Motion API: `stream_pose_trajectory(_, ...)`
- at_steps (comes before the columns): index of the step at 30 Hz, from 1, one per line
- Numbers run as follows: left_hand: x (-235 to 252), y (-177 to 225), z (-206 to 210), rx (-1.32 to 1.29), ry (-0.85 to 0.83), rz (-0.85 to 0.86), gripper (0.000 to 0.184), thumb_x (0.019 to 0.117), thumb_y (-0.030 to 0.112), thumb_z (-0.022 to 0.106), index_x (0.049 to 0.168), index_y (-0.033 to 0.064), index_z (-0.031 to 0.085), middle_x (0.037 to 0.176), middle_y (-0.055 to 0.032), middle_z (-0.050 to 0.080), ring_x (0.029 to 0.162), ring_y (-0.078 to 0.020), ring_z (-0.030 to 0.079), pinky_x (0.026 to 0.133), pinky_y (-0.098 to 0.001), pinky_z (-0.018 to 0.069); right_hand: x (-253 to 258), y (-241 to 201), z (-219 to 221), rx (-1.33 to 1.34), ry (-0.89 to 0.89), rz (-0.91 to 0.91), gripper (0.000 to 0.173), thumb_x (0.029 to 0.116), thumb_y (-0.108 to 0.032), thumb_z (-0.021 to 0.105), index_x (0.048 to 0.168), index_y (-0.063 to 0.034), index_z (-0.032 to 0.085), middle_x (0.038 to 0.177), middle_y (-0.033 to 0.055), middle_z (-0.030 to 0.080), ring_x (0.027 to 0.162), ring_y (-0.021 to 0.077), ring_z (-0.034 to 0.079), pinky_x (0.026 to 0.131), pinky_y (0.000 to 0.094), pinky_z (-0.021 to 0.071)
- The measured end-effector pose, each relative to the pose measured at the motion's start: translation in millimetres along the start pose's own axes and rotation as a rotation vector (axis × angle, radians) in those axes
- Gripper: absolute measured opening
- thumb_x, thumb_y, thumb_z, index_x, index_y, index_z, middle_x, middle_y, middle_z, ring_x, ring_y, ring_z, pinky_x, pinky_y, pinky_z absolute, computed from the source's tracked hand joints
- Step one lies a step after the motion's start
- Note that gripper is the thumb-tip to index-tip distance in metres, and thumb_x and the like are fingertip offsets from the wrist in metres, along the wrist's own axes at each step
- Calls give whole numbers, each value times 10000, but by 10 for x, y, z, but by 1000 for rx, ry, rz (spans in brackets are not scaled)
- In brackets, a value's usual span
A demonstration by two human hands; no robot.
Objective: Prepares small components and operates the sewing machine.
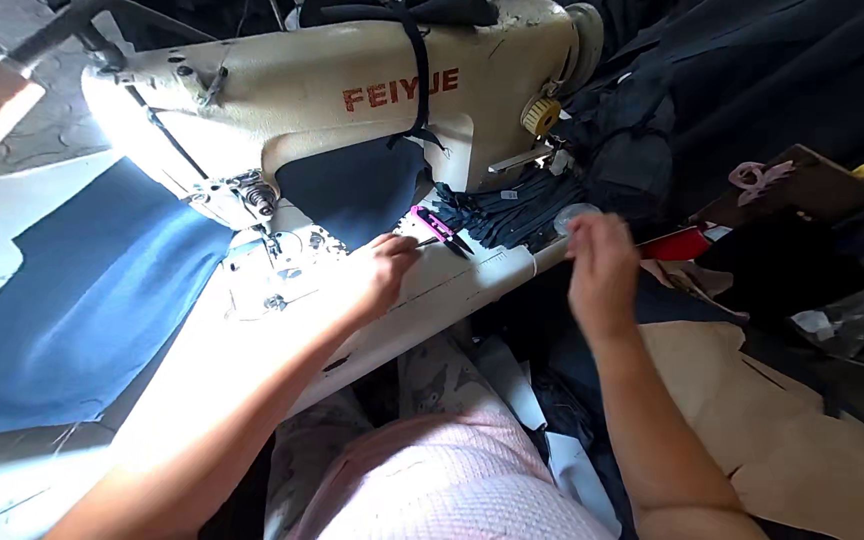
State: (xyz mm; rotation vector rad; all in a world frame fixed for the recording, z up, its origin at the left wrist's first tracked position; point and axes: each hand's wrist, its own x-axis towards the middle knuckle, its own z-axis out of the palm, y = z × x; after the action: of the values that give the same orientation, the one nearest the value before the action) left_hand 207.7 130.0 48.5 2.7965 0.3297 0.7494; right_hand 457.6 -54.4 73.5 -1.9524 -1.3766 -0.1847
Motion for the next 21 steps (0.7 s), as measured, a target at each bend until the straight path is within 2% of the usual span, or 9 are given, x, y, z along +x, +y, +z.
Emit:
stream_pose_trajectory(3, 378, -178, 230, 73, -110, 113, 327, 962, -104, 470, 1208, -78, 684, 1303, -248, 662, 1250, -413, 629, 1066, -537, 492, -837, -193, 357, 115, -109, -226, 230, 1008, -39, 509, 1083, 59, 704, 1111, 211, 690, 1027, 309, 697, 913, 433, 583)
stream_pose_trajectory(5, 507, -238, 309, 137, -152, 154, 275, 967, -100, 482, 1148, -91, 688, 1238, -255, 687, 1203, -424, 653, 1041, -558, 499, -1250, -312, 476, 266, -256, -431, 221, 1010, -75, 534, 1037, 5, 739, 1058, 158, 731, 1051, 272, 706, 950, 376, 573)
stream_pose_trajectory(7, 556, -304, 338, 188, -132, 224, 214, 963, -89, 502, 1046, -93, 699, 1105, -255, 719, 1092, -434, 693, 974, -570, 526, -1461, -330, 592, 400, -338, -592, 212, 1045, -104, 509, 1037, -30, 707, 1025, 133, 713, 1034, 243, 690, 945, 320, 559)
stream_pose_trajectory(10, 503, -394, 312, 191, -87, 275, 194, 987, -34, 494, 987, -101, 677, 991, -281, 697, 995, -466, 693, 908, -575, 534, -1490, -276, 677, 475, -338, -557, 213, 1043, -105, 511, 1043, -18, 705, 1016, 149, 703, 1025, 245, 687, 943, 307, 554)
stream_pose_trajectory(12, 424, -322, 207, 130, -66, 157, 223, 1030, 32, 487, 1033, -105, 664, 1023, -300, 683, 1018, -473, 686, 928, -578, 532, -1412, -243, 673, 467, -308, -513, 228, 1056, -126, 507, 1062, -14, 705, 1034, 155, 700, 1046, 234, 682, 968, 292, 542)
stream_pose_trajectory(14, 371, -93, 6, 40, -90, -84, 228, 1051, 39, 463, 1102, -105, 632, 1056, -289, 668, 1000, -451, 686, 885, -578, 540, -1375, -236, 695, 474, -270, -489, 229, 1063, -135, 501, 1065, -15, 696, 1037, 152, 700, 1050, 218, 681, 973, 270, 538)
stream_pose_trajectory(17, 353, 230, -270, -113, -249, -415, 244, 1066, 27, 424, 1115, -73, 641, 973, -245, 675, 916, -406, 676, 836, -598, 519, -1386, -250, 735, 480, -263, -467, 221, 1050, -119, 519, 1048, -4, 708, 1016, 161, 702, 1015, 229, 688, 948, 277, 549)
stream_pose_trajectory(19, 331, 357, -389, -221, -456, -497, 301, 1108, 173, 435, 1124, -21, 665, 894, -171, 662, 821, -302, 646, 789, -527, 514, -1406, -268, 736, 478, -280, -455, 217, 1032, -104, 533, 1037, 3, 722, 1013, 172, 712, 1001, 248, 698, 933, 293, 559)
stream_pose_trajectory(21, 305, 455, -453, -288, -656, -447, 325, 1083, 298, 522, 1172, 35, 692, 808, -104, 645, 722, -221, 601, 717, -472, 505, -1427, -268, 725, 487, -320, -466, 233, 1035, -117, 522, 1055, 5, 720, 1026, 175, 715, 1003, 258, 699, 929, 316, 562)
